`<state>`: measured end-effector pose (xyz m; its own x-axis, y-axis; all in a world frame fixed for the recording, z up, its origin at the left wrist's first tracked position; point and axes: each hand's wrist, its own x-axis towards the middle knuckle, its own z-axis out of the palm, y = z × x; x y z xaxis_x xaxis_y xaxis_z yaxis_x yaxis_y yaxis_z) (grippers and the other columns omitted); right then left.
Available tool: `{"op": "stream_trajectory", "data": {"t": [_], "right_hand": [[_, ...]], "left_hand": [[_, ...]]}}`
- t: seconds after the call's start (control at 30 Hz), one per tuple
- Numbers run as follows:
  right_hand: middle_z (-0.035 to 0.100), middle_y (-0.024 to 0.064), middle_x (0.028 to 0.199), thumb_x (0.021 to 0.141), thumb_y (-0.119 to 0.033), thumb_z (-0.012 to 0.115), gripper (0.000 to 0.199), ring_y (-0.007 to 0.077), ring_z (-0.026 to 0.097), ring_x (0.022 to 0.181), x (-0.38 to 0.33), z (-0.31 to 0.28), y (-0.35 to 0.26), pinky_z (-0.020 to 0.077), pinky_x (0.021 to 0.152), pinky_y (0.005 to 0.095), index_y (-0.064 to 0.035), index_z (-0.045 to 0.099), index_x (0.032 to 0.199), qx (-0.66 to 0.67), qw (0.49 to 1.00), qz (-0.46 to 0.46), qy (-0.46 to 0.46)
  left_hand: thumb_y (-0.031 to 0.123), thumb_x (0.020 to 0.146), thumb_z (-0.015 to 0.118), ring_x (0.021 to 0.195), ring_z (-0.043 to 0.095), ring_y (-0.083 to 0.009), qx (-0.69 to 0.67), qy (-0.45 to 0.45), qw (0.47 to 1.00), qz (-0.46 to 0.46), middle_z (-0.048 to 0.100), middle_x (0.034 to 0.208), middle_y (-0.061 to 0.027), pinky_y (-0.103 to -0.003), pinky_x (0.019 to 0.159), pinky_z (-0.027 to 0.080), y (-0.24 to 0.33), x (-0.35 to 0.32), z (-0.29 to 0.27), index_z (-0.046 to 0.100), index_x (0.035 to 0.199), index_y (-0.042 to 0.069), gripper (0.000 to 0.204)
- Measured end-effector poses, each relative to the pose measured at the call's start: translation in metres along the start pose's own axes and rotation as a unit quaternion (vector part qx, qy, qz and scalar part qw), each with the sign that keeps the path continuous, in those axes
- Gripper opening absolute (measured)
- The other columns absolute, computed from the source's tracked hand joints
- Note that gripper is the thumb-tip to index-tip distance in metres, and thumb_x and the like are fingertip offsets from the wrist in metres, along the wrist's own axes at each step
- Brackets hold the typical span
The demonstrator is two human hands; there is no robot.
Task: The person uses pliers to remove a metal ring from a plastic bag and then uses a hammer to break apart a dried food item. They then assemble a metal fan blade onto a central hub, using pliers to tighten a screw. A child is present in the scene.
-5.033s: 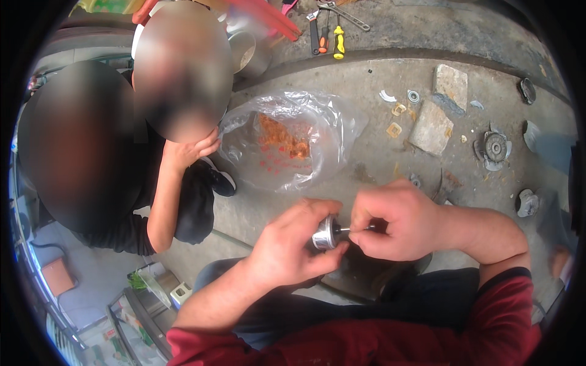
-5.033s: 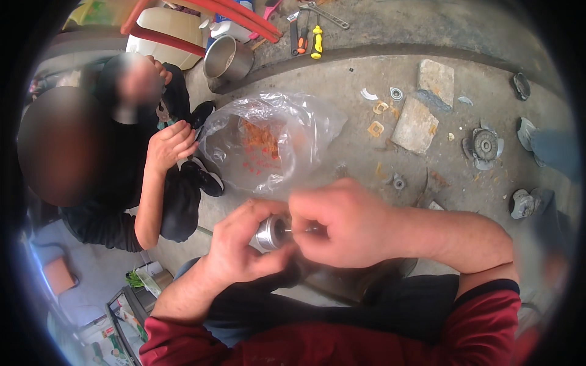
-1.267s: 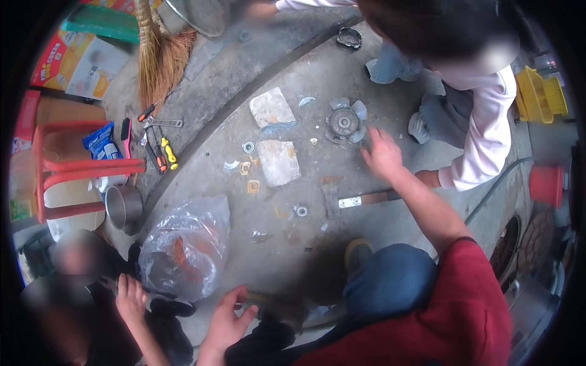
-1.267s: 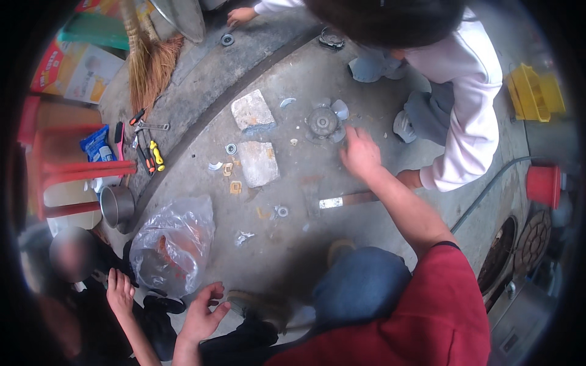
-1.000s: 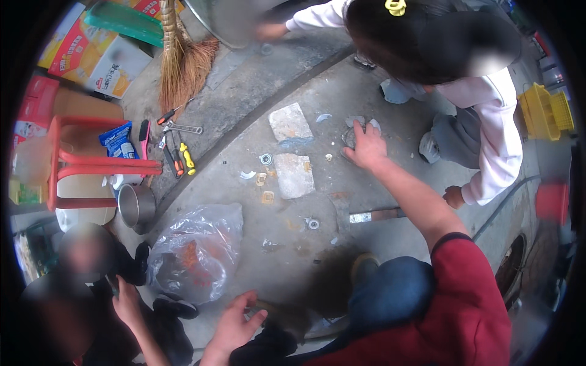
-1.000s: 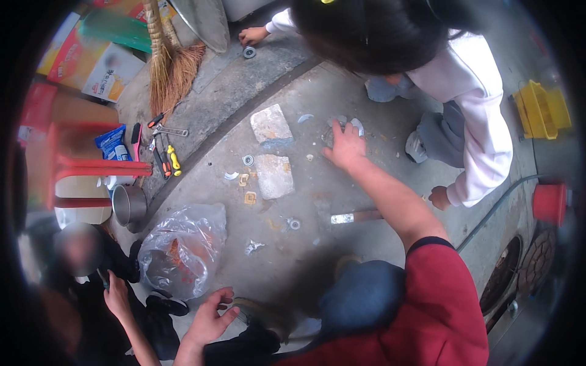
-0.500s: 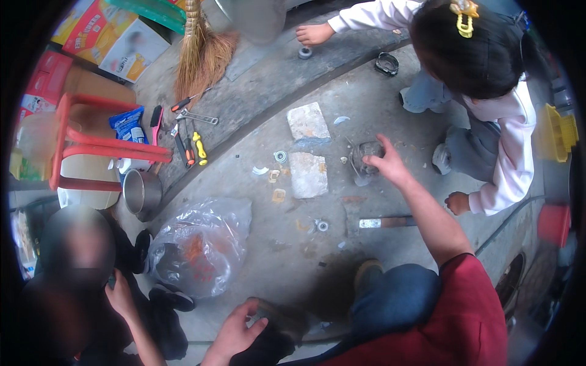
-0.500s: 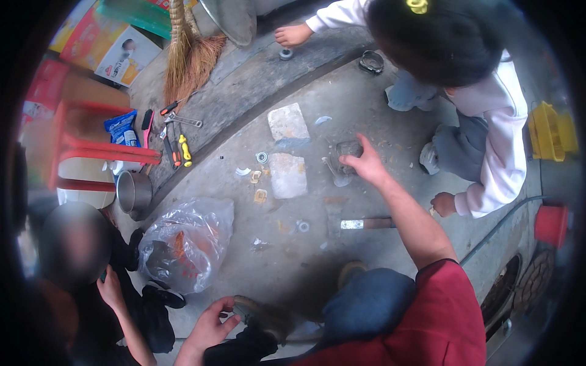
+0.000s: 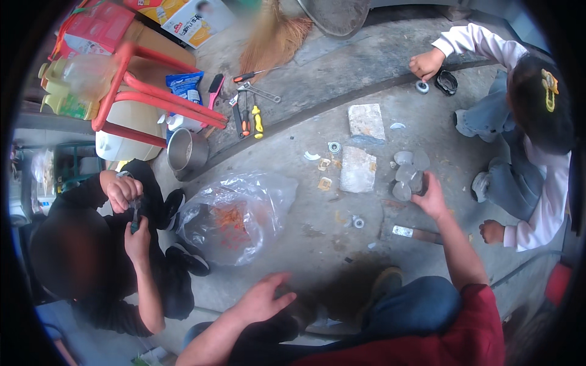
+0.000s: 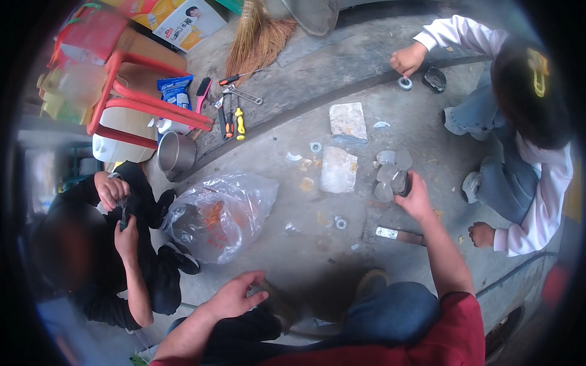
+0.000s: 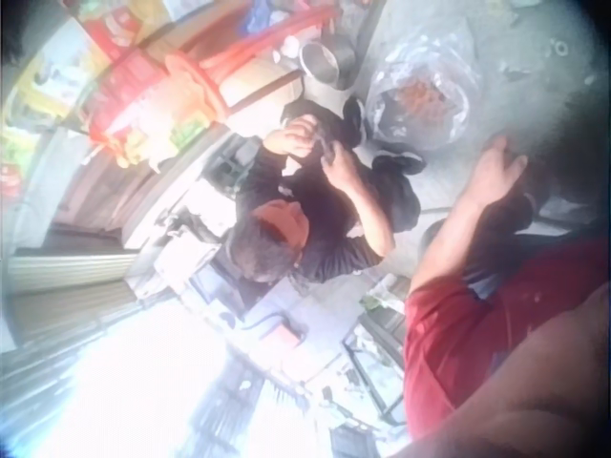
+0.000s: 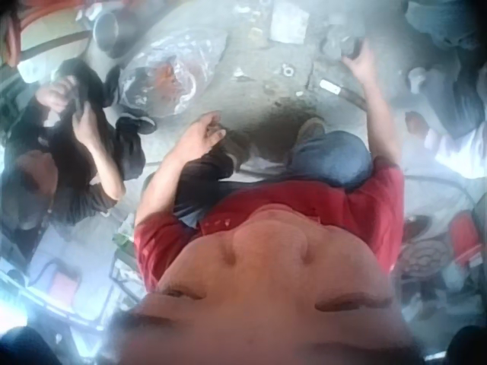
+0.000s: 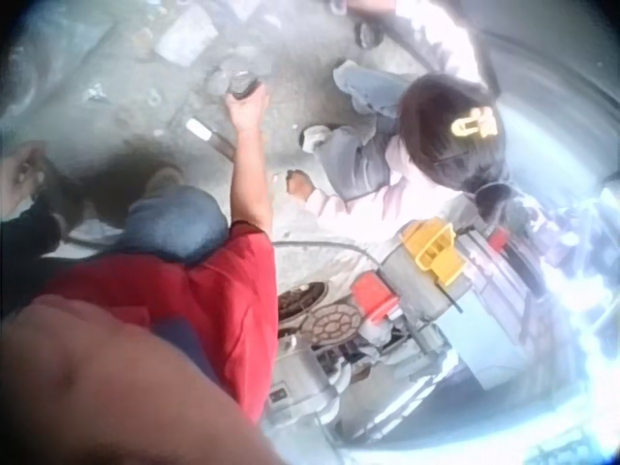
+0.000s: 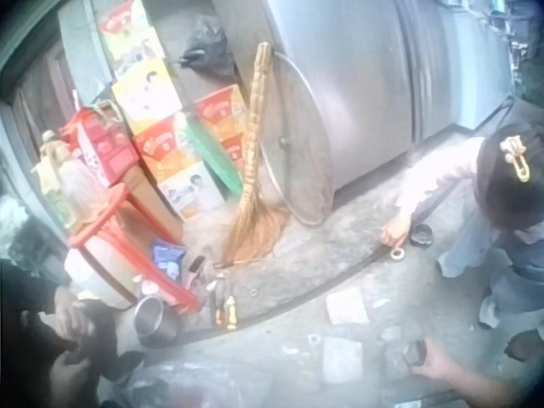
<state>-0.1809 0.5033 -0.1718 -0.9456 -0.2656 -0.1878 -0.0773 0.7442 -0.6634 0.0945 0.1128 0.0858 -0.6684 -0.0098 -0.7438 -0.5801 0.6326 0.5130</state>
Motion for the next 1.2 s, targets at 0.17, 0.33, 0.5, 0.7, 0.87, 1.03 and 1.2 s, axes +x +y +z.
{"op": "stream_trajectory", "data": {"t": [0.17, 0.33, 0.5, 0.7, 0.87, 1.03, 1.2], "right_hand": [[0.056, 0.0207, 0.119, 0.068, -0.019, 0.078, 0.063, 0.0413, 0.051, 0.114, -0.026, -0.008, 0.055, 0.0426, 0.099, 0.0481, -0.0025, 0.052, 0.123, -0.136, 0.988, 0.069, -0.034], [0.055, 0.0188, 0.127, 0.073, -0.017, 0.075, 0.062, 0.0346, 0.052, 0.118, -0.038, -0.026, 0.045, 0.0426, 0.102, 0.0423, 0.0022, 0.051, 0.127, -0.021, 0.995, 0.092, -0.018], [0.061, 0.0142, 0.124, 0.083, -0.024, 0.073, 0.062, 0.0222, 0.06, 0.109, -0.042, -0.008, 0.055, 0.0485, 0.094, 0.0344, 0.002, 0.049, 0.135, 0.338, 0.915, 0.221, 0.001], [0.068, 0.0083, 0.108, 0.087, -0.025, 0.073, 0.045, 0.0165, 0.063, 0.098, -0.024, -0.003, 0.031, 0.0483, 0.088, 0.0305, 0.0014, 0.061, 0.122, 0.348, 0.91, 0.221, 0.039], [0.068, 0.005, 0.103, 0.089, -0.022, 0.072, 0.034, 0.0125, 0.061, 0.092, -0.023, 0.0, 0.033, 0.0475, 0.083, 0.029, -0.0009, 0.065, 0.114, 0.418, 0.883, 0.199, 0.079], [0.066, 0.0023, 0.094, 0.089, -0.02, 0.069, 0.025, 0.0098, 0.06, 0.079, -0.014, -0.019, 0.016, 0.0484, 0.071, 0.0257, -0.0019, 0.064, 0.106, 0.429, 0.873, 0.211, 0.096], [0.066, 0.0069, 0.087, 0.088, -0.024, 0.071, 0.032, 0.0207, 0.062, 0.075, -0.016, -0.02, 0.034, 0.0504, 0.071, 0.034, -0.0031, 0.061, 0.11, 0.209, 0.951, 0.156, 0.164]], "left_hand": [[0.029, 0.089, 0.069, 0.111, 0.061, -0.0343, -0.017, -0.029, 0.999, 0.022, 0.06, 0.124, -0.0224, -0.04, 0.094, 0.051, 0.024, 0.016, -0.004, 0.053, 0.133, 0.0, 0.055], [0.027, 0.087, 0.073, 0.108, 0.063, -0.0297, -0.033, -0.015, 0.999, -0.006, 0.062, 0.12, -0.0199, -0.038, 0.091, 0.052, -0.001, 0.011, 0.007, 0.052, 0.133, -0.001, 0.058], [0.015, 0.085, 0.074, 0.099, 0.065, -0.023, -0.018, -0.002, 1.0, 0.011, 0.066, 0.111, -0.0131, -0.034, 0.085, 0.053, -0.003, 0.011, 0.011, 0.054, 0.128, 0.0, 0.05], [0.018, 0.086, 0.073, 0.104, 0.063, -0.0262, -0.045, -0.014, 0.999, 0.007, 0.063, 0.118, -0.0157, -0.036, 0.089, 0.051, -0.001, 0.011, 0.004, 0.053, 0.131, 0.0, 0.052], [0.017, 0.085, 0.073, 0.103, 0.063, -0.0249, -0.047, -0.01, 0.999, -0.003, 0.063, 0.119, -0.0149, -0.036, 0.088, 0.051, -0.004, 0.009, 0.006, 0.053, 0.131, 0.0, 0.053], [0.016, 0.085, 0.074, 0.103, 0.063, -0.0251, -0.051, -0.008, 0.999, -0.003, 0.063, 0.119, -0.0155, -0.036, 0.088, 0.051, -0.006, 0.008, 0.007, 0.054, 0.131, 0.0, 0.053], [0.023, 0.085, 0.073, 0.102, 0.064, -0.027, -0.029, -0.009, 1.0, 0.006, 0.063, 0.116, -0.017, -0.036, 0.088, 0.052, -0.007, 0.014, 0.016, 0.055, 0.13, 0.0, 0.053]]}}
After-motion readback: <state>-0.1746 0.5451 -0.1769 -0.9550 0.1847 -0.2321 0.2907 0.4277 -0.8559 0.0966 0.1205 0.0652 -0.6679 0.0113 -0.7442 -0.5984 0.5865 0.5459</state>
